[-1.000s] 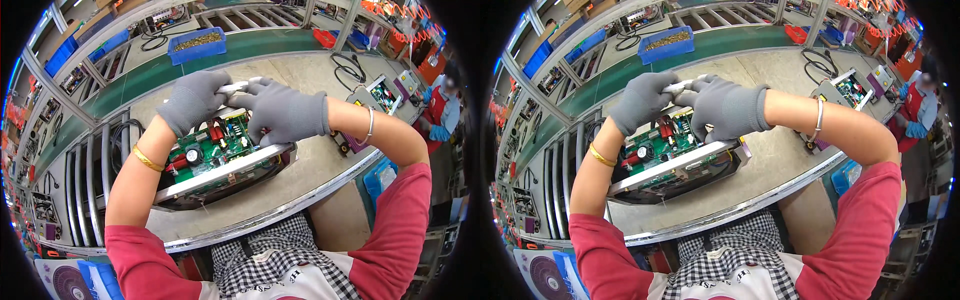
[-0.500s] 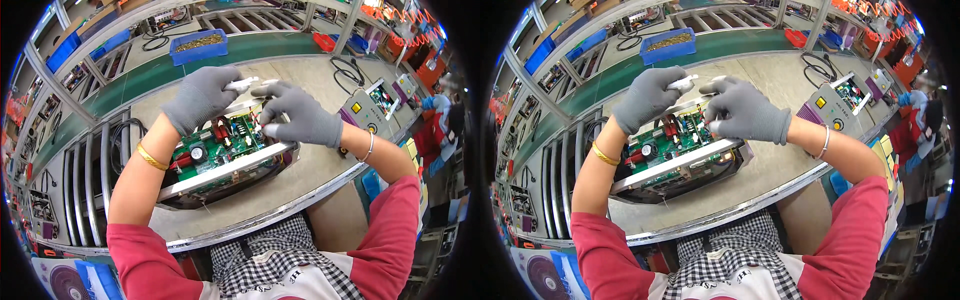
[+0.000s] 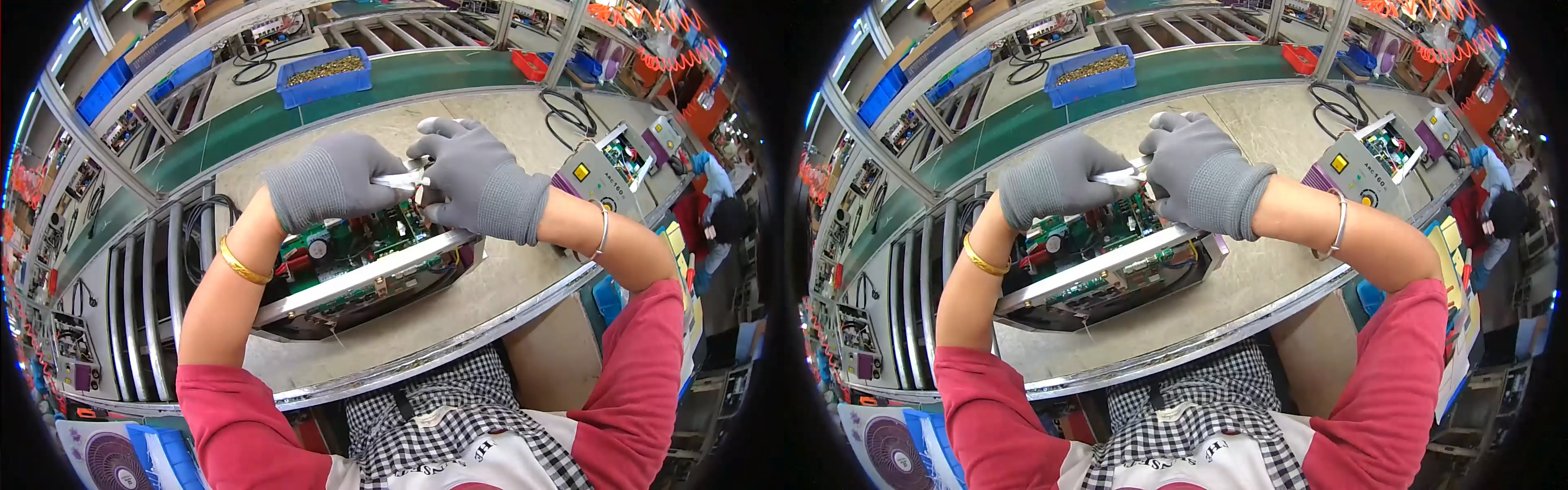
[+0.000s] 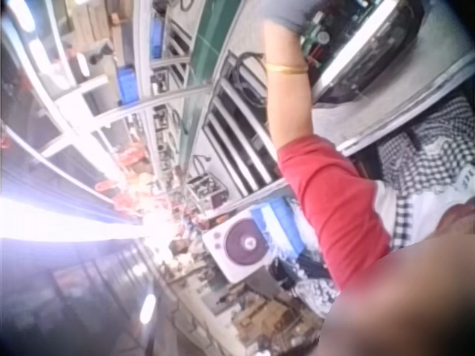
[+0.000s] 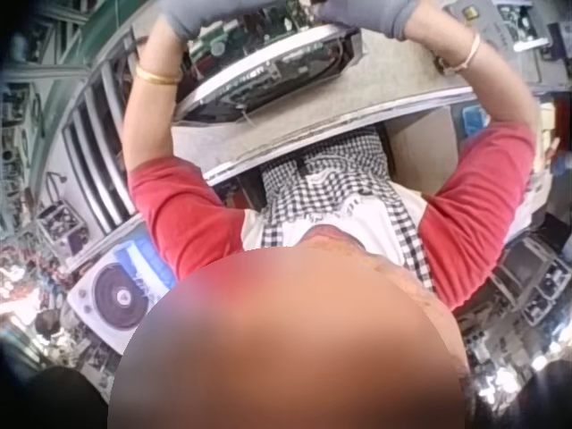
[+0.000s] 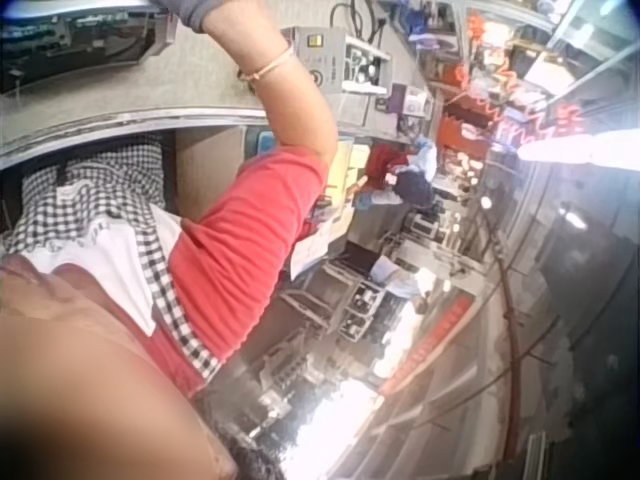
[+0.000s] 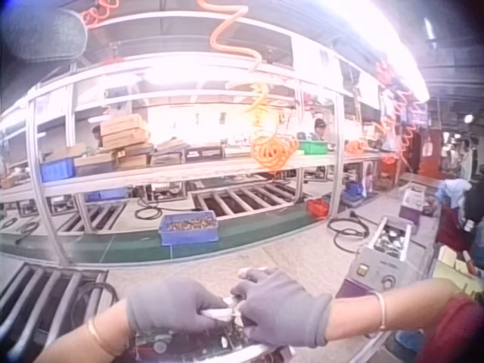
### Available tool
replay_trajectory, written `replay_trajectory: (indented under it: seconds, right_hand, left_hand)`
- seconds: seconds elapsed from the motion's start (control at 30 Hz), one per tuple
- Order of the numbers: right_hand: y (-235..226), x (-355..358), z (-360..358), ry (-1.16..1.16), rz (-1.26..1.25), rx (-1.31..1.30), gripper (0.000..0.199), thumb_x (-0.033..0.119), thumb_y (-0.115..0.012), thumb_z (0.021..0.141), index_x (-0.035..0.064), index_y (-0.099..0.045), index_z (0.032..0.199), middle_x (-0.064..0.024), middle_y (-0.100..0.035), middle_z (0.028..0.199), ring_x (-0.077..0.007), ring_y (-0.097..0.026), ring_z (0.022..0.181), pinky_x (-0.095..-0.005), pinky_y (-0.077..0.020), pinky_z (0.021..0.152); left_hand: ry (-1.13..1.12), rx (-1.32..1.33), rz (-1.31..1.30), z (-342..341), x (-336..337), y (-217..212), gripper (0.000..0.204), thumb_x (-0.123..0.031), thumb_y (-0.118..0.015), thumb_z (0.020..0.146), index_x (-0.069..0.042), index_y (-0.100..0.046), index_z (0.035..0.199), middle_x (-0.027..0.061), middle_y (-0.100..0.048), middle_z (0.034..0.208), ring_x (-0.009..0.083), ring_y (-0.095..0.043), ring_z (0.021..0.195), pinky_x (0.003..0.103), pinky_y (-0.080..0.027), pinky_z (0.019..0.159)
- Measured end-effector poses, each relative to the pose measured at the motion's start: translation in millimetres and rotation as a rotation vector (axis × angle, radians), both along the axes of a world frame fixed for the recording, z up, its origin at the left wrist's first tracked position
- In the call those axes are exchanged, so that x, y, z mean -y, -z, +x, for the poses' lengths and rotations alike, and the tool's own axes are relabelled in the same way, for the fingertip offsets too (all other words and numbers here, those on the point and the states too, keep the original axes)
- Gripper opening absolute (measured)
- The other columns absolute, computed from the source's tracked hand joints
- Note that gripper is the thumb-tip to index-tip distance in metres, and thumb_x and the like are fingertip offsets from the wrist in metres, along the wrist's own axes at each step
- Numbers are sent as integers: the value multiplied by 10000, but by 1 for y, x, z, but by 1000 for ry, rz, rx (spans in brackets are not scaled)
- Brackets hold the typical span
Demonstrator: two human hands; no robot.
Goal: Assembling and wiring internal components of electronic housing units on a conveyor line.
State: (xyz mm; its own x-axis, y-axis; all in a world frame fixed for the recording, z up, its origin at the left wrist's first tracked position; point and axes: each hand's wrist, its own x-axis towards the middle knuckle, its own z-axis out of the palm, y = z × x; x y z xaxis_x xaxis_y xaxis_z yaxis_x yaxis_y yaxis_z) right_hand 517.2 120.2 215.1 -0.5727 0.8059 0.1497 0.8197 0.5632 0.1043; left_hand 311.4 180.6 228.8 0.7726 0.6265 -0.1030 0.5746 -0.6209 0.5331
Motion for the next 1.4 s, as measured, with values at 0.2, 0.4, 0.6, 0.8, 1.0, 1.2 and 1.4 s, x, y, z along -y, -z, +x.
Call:
replay_trajectory:
  seconds: [0.2,0.4,0.6,0.8,1.0,1.2,1.4]
  right_hand:
    - [8,5,2,-40,167,-80,172,265,-747,707,101,-750,757,-68,-643,1163,-290,-499,1259,-471,-412,1017]
    - [6,9,2,-58,203,-69,179,259,-752,707,103,-755,793,-69,-644,1159,-295,-515,1241,-472,-416,1009]
    - [11,8,0,-52,305,-70,191,253,-753,693,100,-751,807,-60,-648,1141,-283,-524,1224,-464,-423,994]
    - [16,6,0,-56,332,-121,201,253,-762,697,99,-744,825,-50,-650,1125,-268,-538,1199,-458,-429,984]
    - [1,7,10,-19,227,-237,185,216,-745,744,101,-717,886,-69,-648,1133,-282,-572,1137,-433,-470,932]
    - [7,1,7,-42,108,-419,179,178,-727,772,84,-705,922,-110,-639,1162,-322,-577,1118,-436,-497,906]
    - [0,7,11,7,189,-176,219,202,-732,749,78,-739,930,-125,-627,1205,-333,-546,1186,-422,-493,939]
  left_hand:
    - [115,-34,315,3,4,5,376,-179,-587,727,-107,-729,1068,198,-667,806,368,-636,716,437,-503,669]
    - [80,-156,349,3,9,3,366,-214,-582,751,-122,-729,1074,212,-664,820,377,-636,727,449,-498,667]
    - [78,-48,201,4,9,5,387,-222,-575,779,-137,-716,1129,197,-668,788,358,-635,692,437,-498,659]
    - [70,-132,163,8,8,4,377,-244,-596,813,-108,-704,1147,207,-673,811,314,-653,682,412,-502,667]
    - [-35,-51,-44,8,8,5,335,-279,-659,852,-17,-711,1054,154,-668,718,217,-649,637,358,-519,646]
    - [-61,14,-155,5,8,3,273,-233,-698,838,14,-710,954,87,-625,655,140,-612,591,315,-506,577]
    - [-40,13,-42,2,9,0,269,-227,-709,816,18,-690,928,139,-634,668,183,-623,599,343,-494,585]
